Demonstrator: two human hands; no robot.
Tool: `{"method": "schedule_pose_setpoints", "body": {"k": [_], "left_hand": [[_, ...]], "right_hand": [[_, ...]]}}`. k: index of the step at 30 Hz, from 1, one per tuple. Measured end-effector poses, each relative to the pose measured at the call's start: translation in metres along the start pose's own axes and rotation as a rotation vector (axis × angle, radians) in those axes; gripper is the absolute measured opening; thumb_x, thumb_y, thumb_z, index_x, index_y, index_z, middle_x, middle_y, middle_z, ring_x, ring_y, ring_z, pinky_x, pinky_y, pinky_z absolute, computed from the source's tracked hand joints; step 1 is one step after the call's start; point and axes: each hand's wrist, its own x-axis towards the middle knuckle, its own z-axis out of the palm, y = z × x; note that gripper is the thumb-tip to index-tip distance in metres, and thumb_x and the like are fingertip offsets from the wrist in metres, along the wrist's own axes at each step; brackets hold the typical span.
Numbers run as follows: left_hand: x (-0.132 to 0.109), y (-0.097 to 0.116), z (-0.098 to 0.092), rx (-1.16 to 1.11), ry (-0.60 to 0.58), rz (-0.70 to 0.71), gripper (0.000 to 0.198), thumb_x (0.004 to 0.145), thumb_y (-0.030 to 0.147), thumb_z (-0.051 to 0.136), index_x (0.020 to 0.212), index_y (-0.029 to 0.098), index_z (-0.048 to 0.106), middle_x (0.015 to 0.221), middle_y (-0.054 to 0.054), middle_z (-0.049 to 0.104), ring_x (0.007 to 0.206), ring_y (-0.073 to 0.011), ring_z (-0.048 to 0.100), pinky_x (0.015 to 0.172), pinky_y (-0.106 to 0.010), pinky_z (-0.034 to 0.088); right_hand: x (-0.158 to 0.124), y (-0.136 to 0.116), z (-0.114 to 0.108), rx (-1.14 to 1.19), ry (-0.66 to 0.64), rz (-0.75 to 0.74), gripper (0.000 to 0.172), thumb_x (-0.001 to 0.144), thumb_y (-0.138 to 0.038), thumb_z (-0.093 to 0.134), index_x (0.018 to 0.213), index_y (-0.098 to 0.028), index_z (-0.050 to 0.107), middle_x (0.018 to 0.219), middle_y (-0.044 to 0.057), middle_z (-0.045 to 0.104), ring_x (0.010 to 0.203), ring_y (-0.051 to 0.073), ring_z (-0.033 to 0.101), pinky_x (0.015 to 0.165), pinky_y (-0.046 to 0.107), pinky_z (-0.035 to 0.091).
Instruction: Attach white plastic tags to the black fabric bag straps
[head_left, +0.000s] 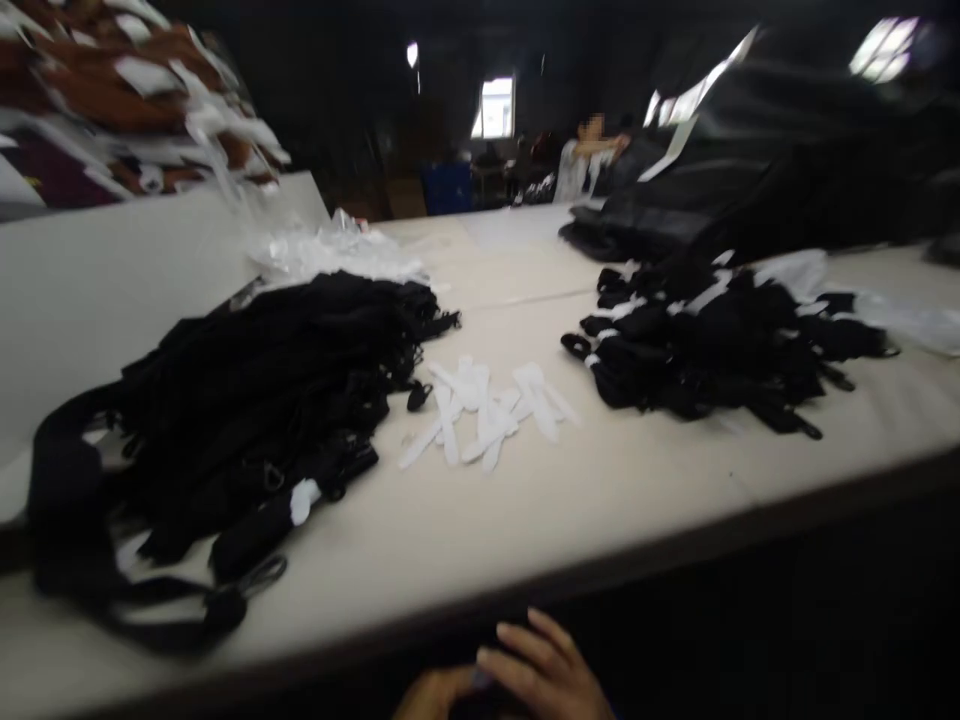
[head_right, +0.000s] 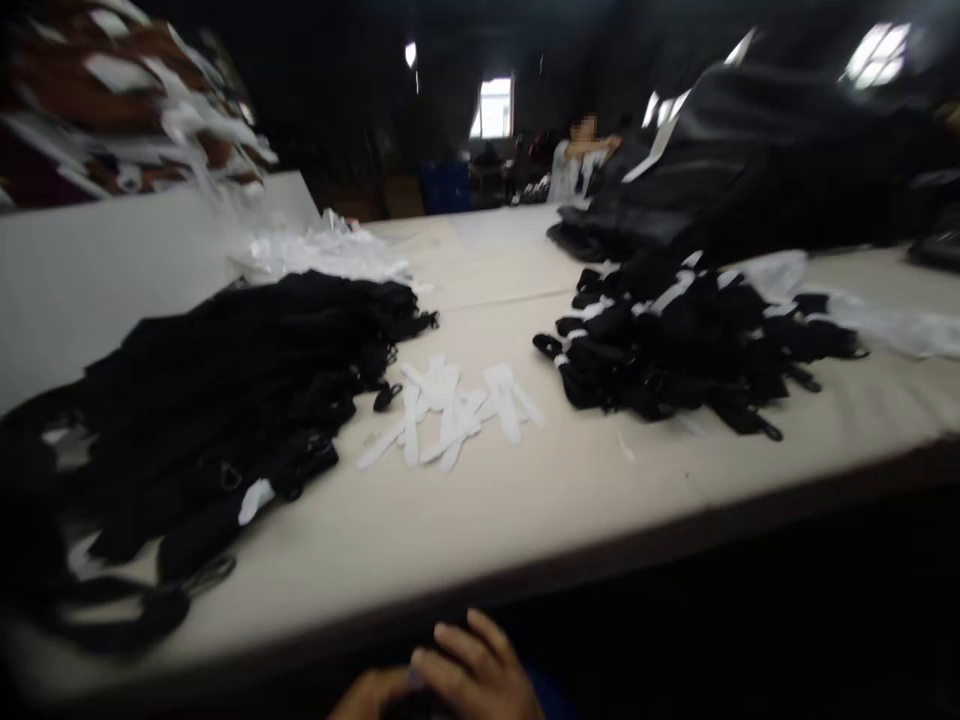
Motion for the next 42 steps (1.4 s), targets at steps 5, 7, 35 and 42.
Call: {"method": "schedule_pose_setpoints", "body": {"k": [5,7,35,42], "left_hand": [[-0.041,-0.029,0.012,0.162,0.045,-0.099,0.028,0.084,0.026,0.063,0.11,0.03,0.073,0.106,0.001,0.075,0.098,-0.0255,0.067,0.091,-0.034,0.049],[-0.037,-0.039,0.018,0.212,0.102,-0.164,0.025,0.082,0.024,0.064,0.104,0.028,0.075,0.101,-0.001,0.075,0.094,-0.026,0.067,0.087,-0.034,0.048],[-0.024,-0.043,0.01,0.375,0.118,0.169,0.015,0.092,0.023,0.056,0.096,0.02,0.07,0.084,-0.003,0.071,0.076,-0.0155,0.063,0.071,-0.025,0.044],[-0.022,-0.049,0.009,0.391,0.115,0.144,0.015,0.093,0.026,0.055,0.093,0.019,0.068,0.078,-0.002,0.068,0.07,-0.0147,0.061,0.066,-0.025,0.043]], "right_hand": [[-0.033,0.01,0.018,0.146,-0.025,0.514,0.014,0.092,-0.028,0.059,0.087,-0.022,0.071,0.11,0.008,0.07,0.103,0.024,0.064,0.092,0.039,0.049],[-0.038,0.018,0.02,0.306,-0.079,0.732,0.019,0.09,-0.035,0.062,0.081,-0.02,0.07,0.088,0.005,0.071,0.085,0.021,0.066,0.08,0.033,0.05],[-0.019,0.033,0.044,0.563,-0.007,1.048,0.027,0.064,-0.04,0.08,0.066,-0.014,0.072,0.067,0.005,0.071,0.066,0.019,0.062,0.063,0.028,0.046],[-0.023,0.035,0.037,0.605,-0.091,1.043,0.03,0.067,-0.043,0.078,0.072,-0.014,0.074,0.071,0.005,0.072,0.067,0.018,0.062,0.066,0.03,0.047]]}}
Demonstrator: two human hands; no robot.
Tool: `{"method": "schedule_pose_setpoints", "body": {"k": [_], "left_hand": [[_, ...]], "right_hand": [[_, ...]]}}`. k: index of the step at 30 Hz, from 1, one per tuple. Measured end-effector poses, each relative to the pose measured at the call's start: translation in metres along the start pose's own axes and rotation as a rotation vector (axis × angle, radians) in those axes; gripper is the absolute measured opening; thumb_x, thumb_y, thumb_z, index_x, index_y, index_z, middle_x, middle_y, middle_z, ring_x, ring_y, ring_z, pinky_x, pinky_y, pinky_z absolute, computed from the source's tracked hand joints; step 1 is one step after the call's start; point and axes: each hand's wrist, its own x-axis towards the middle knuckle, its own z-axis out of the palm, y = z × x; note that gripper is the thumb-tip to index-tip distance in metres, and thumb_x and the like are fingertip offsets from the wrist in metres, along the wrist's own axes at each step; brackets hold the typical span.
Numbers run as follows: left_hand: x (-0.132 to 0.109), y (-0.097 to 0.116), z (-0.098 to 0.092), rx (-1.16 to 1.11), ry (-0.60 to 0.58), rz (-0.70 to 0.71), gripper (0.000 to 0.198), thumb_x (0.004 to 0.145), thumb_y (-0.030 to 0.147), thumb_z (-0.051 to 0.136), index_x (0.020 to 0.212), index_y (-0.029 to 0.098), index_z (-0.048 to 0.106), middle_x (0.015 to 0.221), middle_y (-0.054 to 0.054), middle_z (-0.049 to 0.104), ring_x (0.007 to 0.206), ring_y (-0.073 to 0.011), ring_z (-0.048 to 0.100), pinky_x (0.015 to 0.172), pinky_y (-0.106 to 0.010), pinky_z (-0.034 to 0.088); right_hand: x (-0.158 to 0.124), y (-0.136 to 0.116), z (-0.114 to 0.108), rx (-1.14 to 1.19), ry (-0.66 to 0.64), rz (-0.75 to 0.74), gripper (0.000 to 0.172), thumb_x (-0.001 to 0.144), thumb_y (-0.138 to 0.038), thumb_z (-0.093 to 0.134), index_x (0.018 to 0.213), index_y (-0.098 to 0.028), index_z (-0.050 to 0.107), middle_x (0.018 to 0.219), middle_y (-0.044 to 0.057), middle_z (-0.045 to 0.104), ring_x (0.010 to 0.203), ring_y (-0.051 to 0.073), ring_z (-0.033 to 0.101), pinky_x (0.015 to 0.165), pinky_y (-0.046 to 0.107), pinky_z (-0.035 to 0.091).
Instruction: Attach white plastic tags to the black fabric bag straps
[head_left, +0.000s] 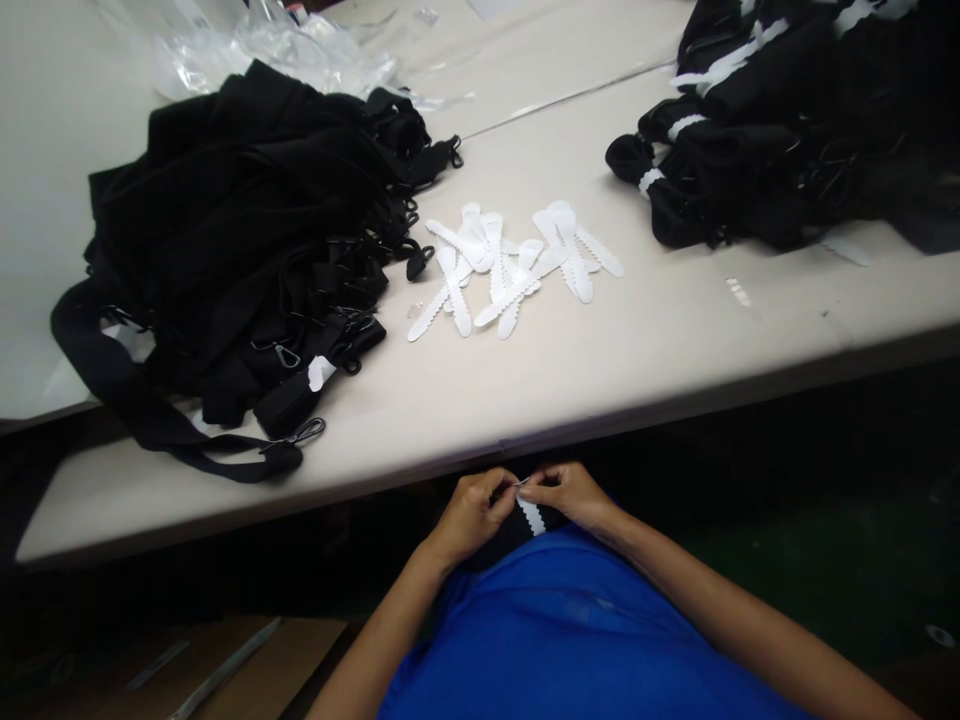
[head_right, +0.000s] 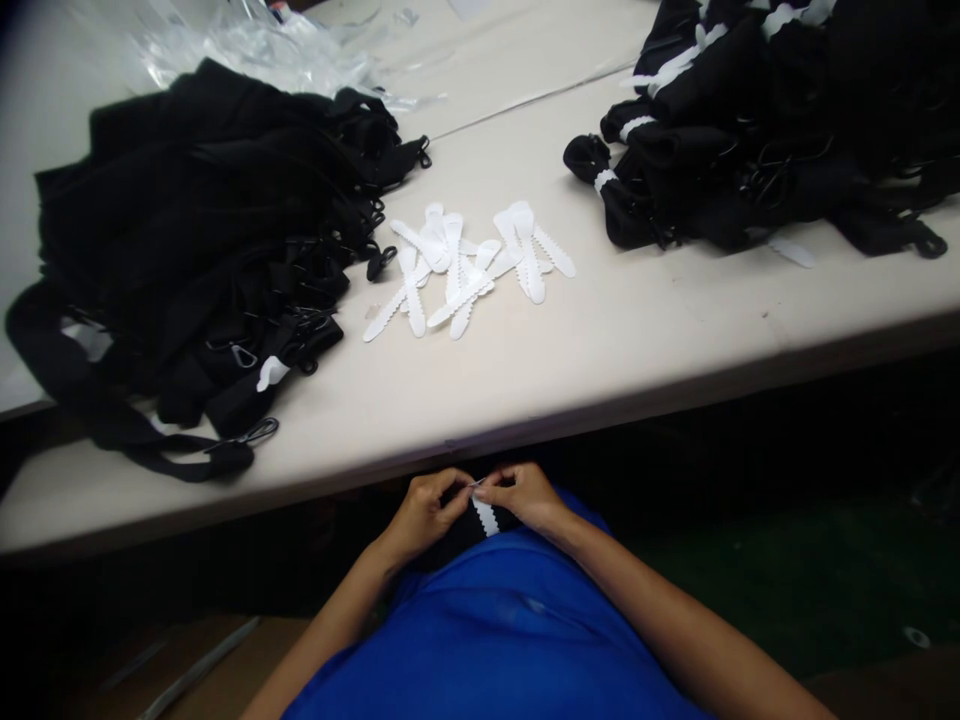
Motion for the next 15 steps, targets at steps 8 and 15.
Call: {"method": "schedule_pose_setpoints", "body": {"k": [8,15], "left_hand": [[-0.005,0.0,0.001,-0.075,0.052,-0.014,0.015,0.093,0.026,0.056,0.091,0.018,0.068,0.079,-0.002,0.069,0.071,-0.0141,0.063,0.066,-0.023,0.045],[-0.008,0.006,0.0,-0.089,0.051,0.006,0.016,0.095,0.026,0.054,0.091,0.018,0.068,0.082,-0.003,0.07,0.075,-0.0151,0.064,0.07,-0.024,0.046]], "right_hand": [[-0.015,0.003,0.0,-0.057,0.03,-0.117,0.025,0.079,-0.042,0.07,0.076,-0.017,0.068,0.076,0.001,0.067,0.074,0.017,0.059,0.071,0.027,0.044],[-0.016,0.001,0.005,-0.088,0.049,-0.178,0.027,0.083,-0.044,0.066,0.079,-0.017,0.067,0.079,0.002,0.067,0.078,0.018,0.06,0.073,0.028,0.045]]}}
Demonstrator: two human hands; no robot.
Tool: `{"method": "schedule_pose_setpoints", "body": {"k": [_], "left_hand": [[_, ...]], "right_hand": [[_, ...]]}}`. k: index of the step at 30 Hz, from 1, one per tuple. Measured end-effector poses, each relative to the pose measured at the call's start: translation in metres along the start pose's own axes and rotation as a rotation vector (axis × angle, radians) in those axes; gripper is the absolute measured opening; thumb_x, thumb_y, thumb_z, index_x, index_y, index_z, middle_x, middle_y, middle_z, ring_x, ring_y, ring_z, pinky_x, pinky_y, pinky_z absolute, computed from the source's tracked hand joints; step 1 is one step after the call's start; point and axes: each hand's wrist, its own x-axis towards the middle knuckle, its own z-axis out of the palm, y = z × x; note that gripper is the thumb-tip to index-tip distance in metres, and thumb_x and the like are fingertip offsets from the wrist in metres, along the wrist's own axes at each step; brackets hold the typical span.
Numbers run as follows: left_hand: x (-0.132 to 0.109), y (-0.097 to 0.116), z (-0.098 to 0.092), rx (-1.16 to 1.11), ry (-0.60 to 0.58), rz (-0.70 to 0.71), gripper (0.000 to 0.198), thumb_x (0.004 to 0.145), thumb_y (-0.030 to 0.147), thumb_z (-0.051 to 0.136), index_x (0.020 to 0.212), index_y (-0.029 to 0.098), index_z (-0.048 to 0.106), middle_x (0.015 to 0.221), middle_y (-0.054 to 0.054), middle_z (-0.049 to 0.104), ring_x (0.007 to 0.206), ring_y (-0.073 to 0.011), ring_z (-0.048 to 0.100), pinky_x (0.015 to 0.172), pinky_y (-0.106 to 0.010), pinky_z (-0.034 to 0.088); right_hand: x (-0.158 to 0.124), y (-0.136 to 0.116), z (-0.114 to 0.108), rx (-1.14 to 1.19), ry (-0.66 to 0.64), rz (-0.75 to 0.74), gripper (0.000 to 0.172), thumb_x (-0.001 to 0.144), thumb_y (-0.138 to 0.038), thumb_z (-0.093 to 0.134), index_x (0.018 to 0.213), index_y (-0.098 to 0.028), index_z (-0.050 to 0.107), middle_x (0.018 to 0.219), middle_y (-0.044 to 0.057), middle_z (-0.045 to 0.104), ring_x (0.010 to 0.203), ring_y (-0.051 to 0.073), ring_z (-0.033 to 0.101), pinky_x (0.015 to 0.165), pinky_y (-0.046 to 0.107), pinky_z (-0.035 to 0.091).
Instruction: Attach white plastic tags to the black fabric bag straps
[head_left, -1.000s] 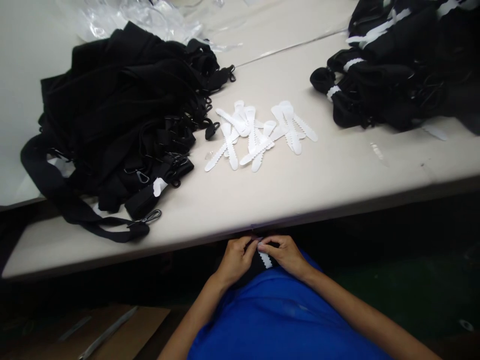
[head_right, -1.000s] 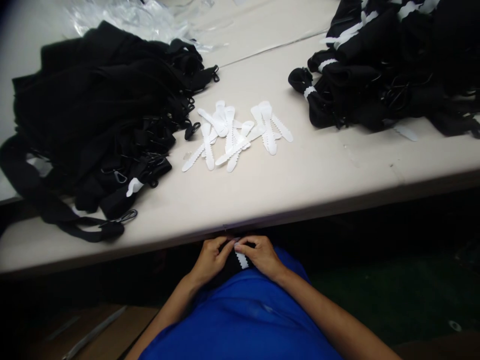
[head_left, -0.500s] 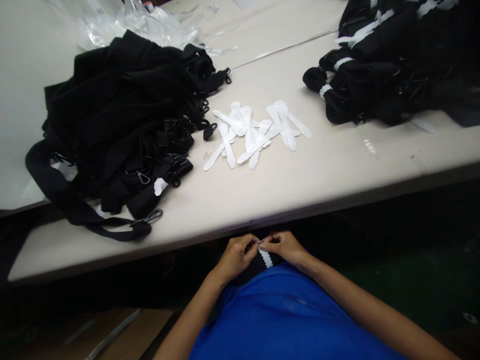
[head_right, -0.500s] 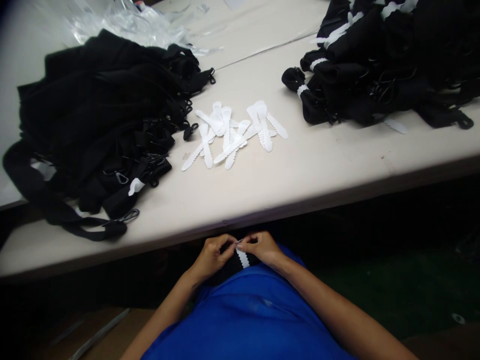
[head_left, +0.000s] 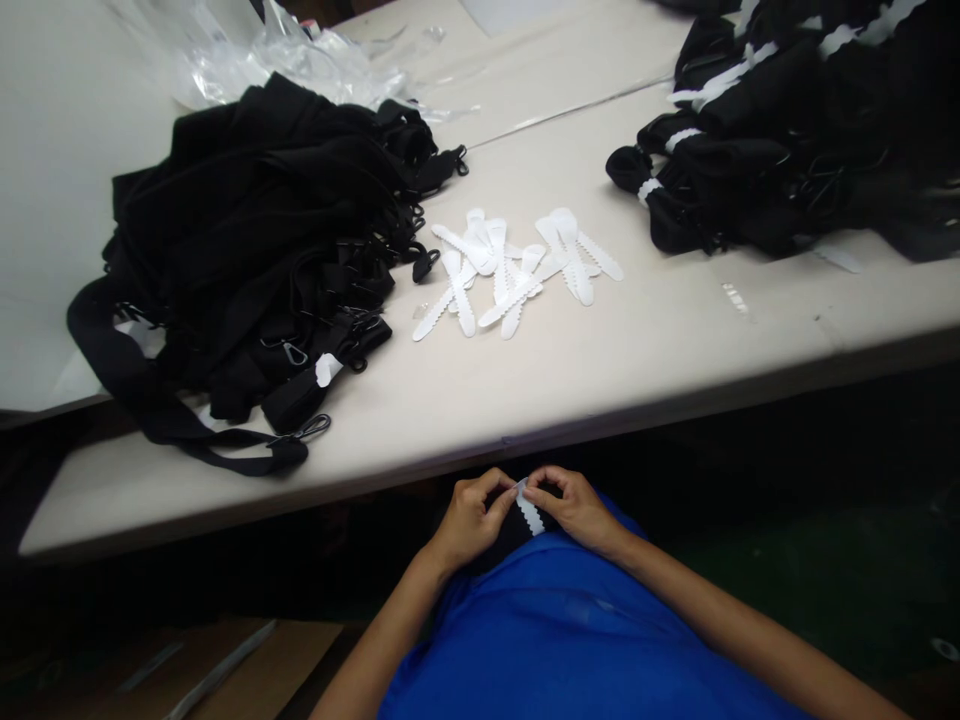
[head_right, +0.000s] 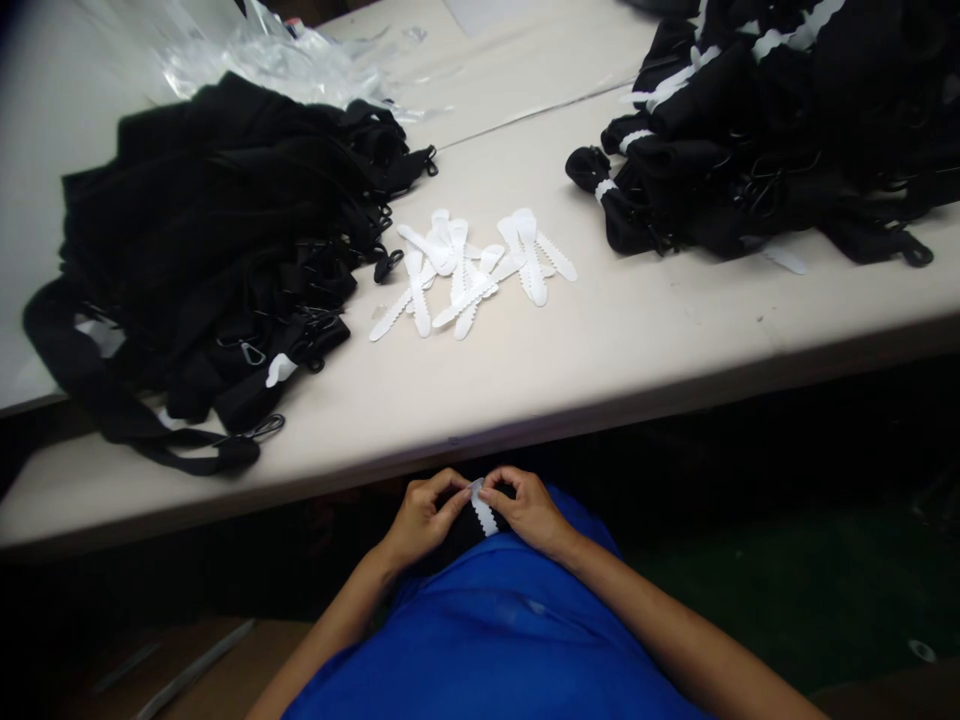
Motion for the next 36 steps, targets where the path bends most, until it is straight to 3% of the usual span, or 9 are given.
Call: {"method": "schedule_pose_setpoints", "body": {"k": [10,14,19,22,26,29,33,36], "left_hand": [[-0.007,0.002,0.002,0.032,-0.037,0.028,0.013,0.094,0.021,0.051,0.095,0.02,0.064,0.084,-0.002,0.067,0.075,-0.0146,0.062,0.07,-0.025,0.043],[-0.009,-0.004,0.002,0.028,-0.044,0.008,0.014,0.093,0.019,0.051,0.093,0.019,0.065,0.078,-0.001,0.065,0.069,-0.0139,0.058,0.065,-0.025,0.041],[-0.011,-0.004,-0.002,-0.014,-0.142,0.032,0.018,0.093,0.018,0.052,0.094,0.019,0.069,0.086,-0.004,0.071,0.078,-0.0166,0.065,0.072,-0.025,0.046],[-0.009,0.0,-0.005,-0.039,-0.151,0.016,0.018,0.093,0.025,0.055,0.091,0.019,0.072,0.085,-0.004,0.072,0.078,-0.0175,0.066,0.074,-0.026,0.048],[-0.003,-0.002,-0.005,-0.034,-0.055,-0.072,0.025,0.093,0.033,0.056,0.082,0.017,0.071,0.082,-0.006,0.071,0.077,-0.0186,0.063,0.075,-0.028,0.047],[0.002,-0.005,-0.003,-0.038,-0.005,-0.145,0.018,0.087,0.034,0.063,0.088,0.017,0.07,0.081,-0.005,0.069,0.075,-0.0183,0.062,0.071,-0.027,0.046],[0.008,-0.003,-0.004,-0.061,-0.083,-0.129,0.012,0.086,0.026,0.061,0.084,0.019,0.07,0.079,-0.002,0.071,0.077,-0.0176,0.064,0.071,-0.024,0.047],[0.013,-0.009,-0.004,-0.006,-0.126,-0.07,0.016,0.086,0.026,0.059,0.077,0.018,0.068,0.073,-0.001,0.069,0.072,-0.0179,0.063,0.066,-0.024,0.045]], "right_hand": [[0.005,0.003,0.006,-0.017,0.017,0.011,0.028,0.078,-0.041,0.07,0.09,-0.016,0.069,0.073,0.002,0.068,0.07,0.017,0.062,0.066,0.027,0.046],[0.0,-0.005,0.007,-0.081,0.005,-0.016,0.018,0.081,-0.035,0.067,0.08,-0.017,0.068,0.071,0.0,0.065,0.067,0.014,0.059,0.061,0.024,0.043],[-0.007,-0.012,0.01,-0.182,0.037,-0.045,0.013,0.081,-0.028,0.064,0.073,-0.019,0.062,0.068,-0.001,0.062,0.062,0.013,0.054,0.057,0.024,0.038],[-0.008,-0.011,0.01,-0.2,0.042,-0.068,0.014,0.083,-0.03,0.063,0.073,-0.02,0.062,0.068,-0.001,0.062,0.063,0.014,0.055,0.059,0.024,0.04],[-0.006,-0.008,0.008,-0.205,0.048,-0.112,0.015,0.086,-0.031,0.061,0.076,-0.021,0.062,0.073,-0.001,0.064,0.07,0.015,0.059,0.067,0.025,0.044],[-0.006,-0.01,0.007,-0.225,0.06,-0.146,0.014,0.086,-0.03,0.062,0.076,-0.02,0.063,0.074,0.0,0.064,0.072,0.016,0.059,0.068,0.026,0.044],[-0.008,-0.011,0.009,-0.275,0.076,-0.189,0.01,0.085,-0.025,0.062,0.076,-0.02,0.065,0.074,0.0,0.065,0.073,0.016,0.061,0.069,0.026,0.044],[-0.001,0.002,0.012,-0.326,0.102,-0.287,0.004,0.083,-0.022,0.062,0.081,-0.022,0.065,0.078,0.0,0.067,0.076,0.017,0.063,0.07,0.026,0.046]]}}
